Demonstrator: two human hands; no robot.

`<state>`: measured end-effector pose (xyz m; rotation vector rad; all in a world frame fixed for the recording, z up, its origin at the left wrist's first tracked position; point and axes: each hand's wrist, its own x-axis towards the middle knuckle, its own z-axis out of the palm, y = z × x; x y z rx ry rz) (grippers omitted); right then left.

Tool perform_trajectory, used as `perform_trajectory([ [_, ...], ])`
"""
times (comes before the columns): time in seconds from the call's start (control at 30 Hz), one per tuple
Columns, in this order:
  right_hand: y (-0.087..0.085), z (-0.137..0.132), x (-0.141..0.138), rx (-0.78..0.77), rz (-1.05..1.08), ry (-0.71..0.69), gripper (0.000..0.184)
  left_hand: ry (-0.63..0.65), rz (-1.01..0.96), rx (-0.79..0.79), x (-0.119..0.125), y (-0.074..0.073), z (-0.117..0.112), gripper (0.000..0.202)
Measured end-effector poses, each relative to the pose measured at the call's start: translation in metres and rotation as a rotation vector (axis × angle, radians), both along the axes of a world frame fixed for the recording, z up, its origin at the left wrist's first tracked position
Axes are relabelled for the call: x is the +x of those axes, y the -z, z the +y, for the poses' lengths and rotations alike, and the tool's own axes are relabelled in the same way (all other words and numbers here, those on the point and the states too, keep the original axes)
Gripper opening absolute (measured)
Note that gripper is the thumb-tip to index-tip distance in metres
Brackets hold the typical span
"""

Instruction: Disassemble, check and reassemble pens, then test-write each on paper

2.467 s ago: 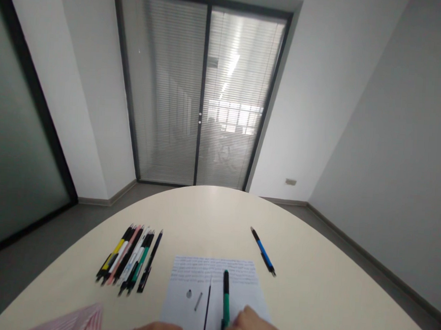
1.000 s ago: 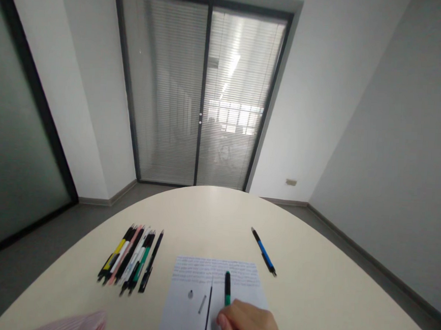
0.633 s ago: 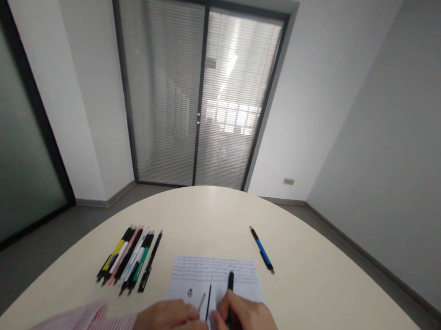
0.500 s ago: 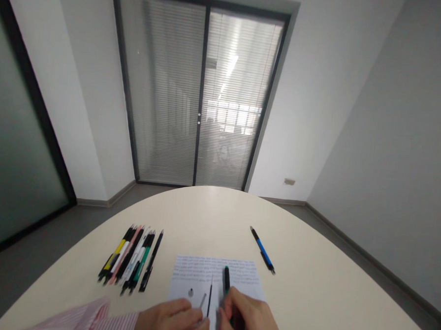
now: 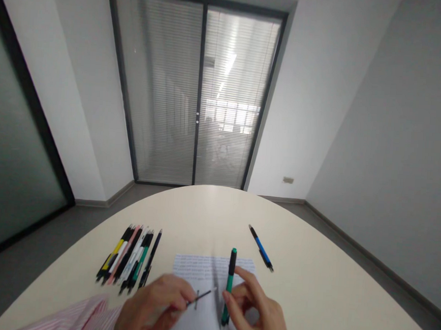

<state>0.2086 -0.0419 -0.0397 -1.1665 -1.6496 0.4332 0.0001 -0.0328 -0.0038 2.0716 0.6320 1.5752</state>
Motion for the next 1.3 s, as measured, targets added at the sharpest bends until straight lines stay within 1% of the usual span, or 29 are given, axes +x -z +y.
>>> perform_trajectory([
  [0.03,-0.001,0.0,0.001,0.016,-0.05,-0.015,0.031,-0.052,-0.111,-0.101,-0.002,-0.003,0.002,0.008],
  [0.1,-0.007,0.001,0.002,0.059,-0.207,-0.075,0.03,-0.126,-0.245,-0.265,-0.006,-0.009,0.009,0.007],
  [0.17,-0.015,0.002,0.003,0.112,-0.376,-0.144,0.033,-0.146,-0.325,-0.358,-0.008,-0.011,0.016,0.009],
  [0.23,-0.022,0.001,0.004,0.148,-0.471,-0.183,0.032,-0.133,-0.383,-0.415,-0.008,-0.012,0.02,0.012],
  [0.33,-0.026,0.0,0.004,0.144,-0.493,-0.2,0.032,-0.143,-0.452,-0.489,-0.006,-0.014,0.022,0.016],
  [0.47,-0.023,-0.001,0.004,0.142,-0.473,-0.206,0.033,-0.208,-0.533,-0.574,-0.003,-0.023,0.022,0.021],
  [0.6,-0.022,-0.002,0.005,0.131,-0.479,-0.223,0.032,-0.192,-0.593,-0.622,-0.001,-0.028,0.023,0.025],
  [0.8,-0.019,-0.001,0.005,0.146,-0.494,-0.237,0.03,-0.169,-0.533,-0.582,-0.003,-0.023,0.022,0.022],
  [1.0,-0.019,-0.001,0.006,0.151,-0.531,-0.261,0.032,-0.159,-0.47,-0.524,-0.003,-0.023,0.02,0.018],
  [1.07,-0.02,-0.001,0.006,0.157,-0.533,-0.256,0.031,-0.141,-0.388,-0.504,-0.003,-0.02,0.019,0.018],
  [1.13,-0.019,-0.001,0.005,0.174,-0.519,-0.242,0.031,-0.074,-0.233,-0.502,-0.004,-0.017,0.017,0.018],
  [1.23,-0.019,-0.001,0.005,0.205,-0.518,-0.237,0.031,0.027,-0.007,-0.51,-0.005,-0.01,0.016,0.008],
  [1.27,-0.018,-0.001,0.006,0.209,-0.528,-0.246,0.031,0.041,0.034,-0.509,-0.006,-0.007,0.016,0.004],
  [1.3,-0.019,-0.001,0.006,0.211,-0.537,-0.256,0.032,0.046,0.051,-0.506,-0.007,-0.006,0.016,0.005],
])
